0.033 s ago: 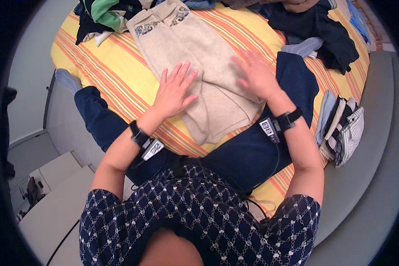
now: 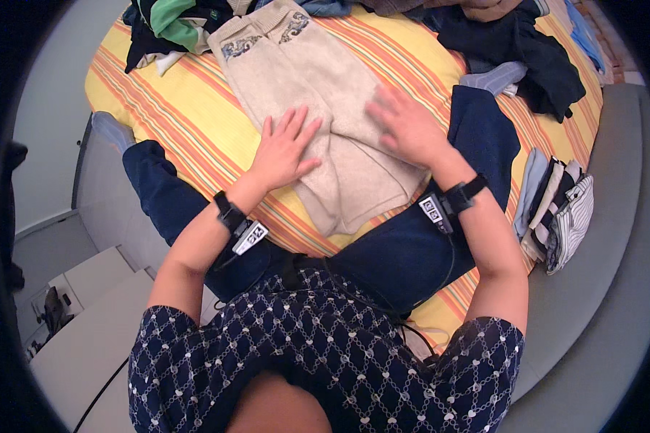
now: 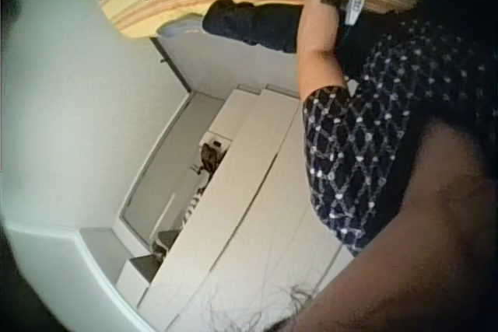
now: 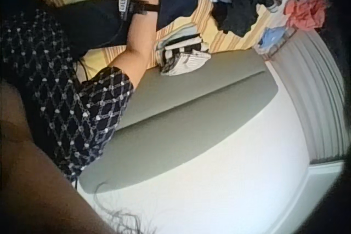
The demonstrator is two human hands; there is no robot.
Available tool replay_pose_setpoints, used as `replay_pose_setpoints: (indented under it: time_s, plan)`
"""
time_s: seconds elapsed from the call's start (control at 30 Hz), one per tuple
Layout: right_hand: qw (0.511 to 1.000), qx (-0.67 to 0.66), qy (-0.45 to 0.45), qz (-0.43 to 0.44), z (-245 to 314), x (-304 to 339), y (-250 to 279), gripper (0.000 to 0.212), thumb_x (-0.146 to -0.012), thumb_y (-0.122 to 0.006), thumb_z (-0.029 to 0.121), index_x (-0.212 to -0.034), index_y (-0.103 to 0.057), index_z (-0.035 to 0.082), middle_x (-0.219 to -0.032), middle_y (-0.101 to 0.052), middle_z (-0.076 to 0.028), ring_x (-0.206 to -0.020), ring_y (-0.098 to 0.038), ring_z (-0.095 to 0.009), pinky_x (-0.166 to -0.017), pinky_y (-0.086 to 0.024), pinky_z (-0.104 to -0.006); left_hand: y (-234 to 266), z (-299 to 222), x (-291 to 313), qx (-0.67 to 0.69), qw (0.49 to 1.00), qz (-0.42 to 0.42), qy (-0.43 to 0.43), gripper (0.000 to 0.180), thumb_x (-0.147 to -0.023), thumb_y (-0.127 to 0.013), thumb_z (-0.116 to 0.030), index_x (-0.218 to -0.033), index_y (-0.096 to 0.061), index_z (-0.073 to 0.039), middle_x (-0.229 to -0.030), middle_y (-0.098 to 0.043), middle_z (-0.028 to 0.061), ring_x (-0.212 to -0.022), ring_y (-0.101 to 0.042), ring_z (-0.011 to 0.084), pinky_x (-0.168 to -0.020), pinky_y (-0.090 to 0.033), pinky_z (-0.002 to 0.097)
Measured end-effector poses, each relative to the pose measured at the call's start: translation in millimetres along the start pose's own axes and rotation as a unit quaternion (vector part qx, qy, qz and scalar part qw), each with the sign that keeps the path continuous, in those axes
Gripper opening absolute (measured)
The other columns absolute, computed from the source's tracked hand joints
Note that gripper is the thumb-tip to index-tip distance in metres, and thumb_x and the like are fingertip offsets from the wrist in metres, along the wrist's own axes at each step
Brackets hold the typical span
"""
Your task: The person sits on a bed and folds several garments one by one. They button a striped shirt, fold it, then fold a beige cardigan and a white t-shirt, placing each folded item into a growing stack.
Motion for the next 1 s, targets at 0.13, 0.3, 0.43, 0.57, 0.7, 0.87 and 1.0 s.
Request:
replay_pose_setpoints:
  time_s: [0.13, 0.3, 0.43, 0.57, 0.7, 0.87, 1.0]
  plan:
    - [0.975, -0.060, -0.029, 0.212, 3.1, -5.5, -13.9, 0.065, -0.070, -0.069, 0.022, -0.130, -0.045, 0.017, -0.141, -0.036, -0.012, -0.125, -0.038, -0.034, -0.099, -0.039, -0.0384, -7.6, 23.8, 16.4, -0.002, 0.989, 0.138, 0.048, 0.078, -0.074, -0.062, -0.052, -0.139, -0.034, -0.020, -0.147, -0.024, 0.0158, -0.133, -0.026, 0.0345, -0.101, -0.024, 0.0614]
    - [0.990, -0.103, -0.091, 0.045, -2.4, -23.7, 3.3, 0.061, -0.071, -0.069, 0.023, -0.128, -0.049, 0.015, -0.141, -0.035, -0.013, -0.129, -0.035, -0.032, -0.101, -0.037, -0.0380, 4.3, 24.8, 20.8, 0.040, 0.995, 0.080, 0.051, 0.078, -0.073, -0.062, -0.053, -0.139, -0.035, -0.021, -0.147, -0.023, 0.0155, -0.134, -0.025, 0.0345, -0.102, -0.021, 0.0612]
    - [1.000, -0.020, -0.006, 0.002, 23.7, -52.7, -14.3, 0.062, -0.074, -0.066, 0.030, -0.131, -0.045, 0.017, -0.145, -0.030, -0.010, -0.133, -0.029, -0.030, -0.103, -0.032, -0.0460, -0.9, 15.4, -23.0, 0.020, 1.000, -0.011, -0.019, 0.073, -0.077, -0.058, -0.053, -0.139, -0.035, -0.021, -0.147, -0.023, 0.0144, -0.135, -0.024, 0.0335, -0.103, -0.020, 0.0614]
    - [0.996, -0.031, -0.038, 0.079, 23.6, -72.2, -34.8, 0.065, -0.078, -0.063, 0.039, -0.136, -0.039, 0.020, -0.147, -0.026, -0.007, -0.136, -0.023, -0.029, -0.102, -0.030, -0.0543, -19.6, 57.5, -36.9, -0.033, 0.989, 0.060, 0.131, 0.070, -0.081, -0.053, -0.054, -0.139, -0.034, -0.020, -0.148, -0.023, 0.0129, -0.135, -0.024, 0.0321, -0.102, -0.019, 0.0622]
    - [0.994, -0.095, -0.048, 0.041, 5.0, -86.1, -31.4, 0.054, -0.077, -0.066, 0.036, -0.124, -0.051, 0.013, -0.136, -0.042, -0.011, -0.124, -0.040, -0.030, -0.097, -0.037, -0.0470, -24.0, 91.4, -25.3, 0.045, 0.992, 0.043, 0.106, 0.067, -0.084, -0.051, -0.051, -0.139, -0.035, -0.017, -0.148, -0.025, 0.0121, -0.134, -0.026, 0.0317, -0.102, -0.018, 0.0638]
    - [0.941, -0.253, -0.186, -0.125, -29.4, -146.8, -18.9, 0.039, -0.076, -0.068, 0.026, -0.108, -0.060, 0.006, -0.103, -0.063, -0.013, -0.097, -0.059, -0.030, -0.082, -0.047, -0.0386, -5.4, 154.6, -30.8, 0.232, 0.828, -0.258, 0.441, 0.063, -0.072, -0.072, -0.028, -0.119, -0.046, 0.005, -0.119, -0.051, 0.0258, -0.112, -0.050, 0.0340, -0.094, -0.041, 0.0374]
    - [0.916, -0.253, -0.284, -0.125, -38.0, -201.8, -24.2, 0.046, -0.073, -0.070, 0.030, -0.110, -0.059, 0.007, -0.099, -0.064, -0.014, -0.095, -0.060, -0.031, -0.079, -0.048, -0.0405, -17.1, 180.5, -41.1, 0.234, 0.817, -0.193, 0.490, 0.064, -0.067, -0.077, -0.036, -0.109, -0.053, 0.005, -0.091, -0.061, 0.0172, -0.084, -0.060, 0.0303, -0.081, -0.047, 0.0364]
Point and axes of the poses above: each hand's wrist, its own x-axis away from the middle knuckle, its own y-axis out of the back of the hand, z = x × y, the point moved 3 cm from there along -x, towards the middle knuckle
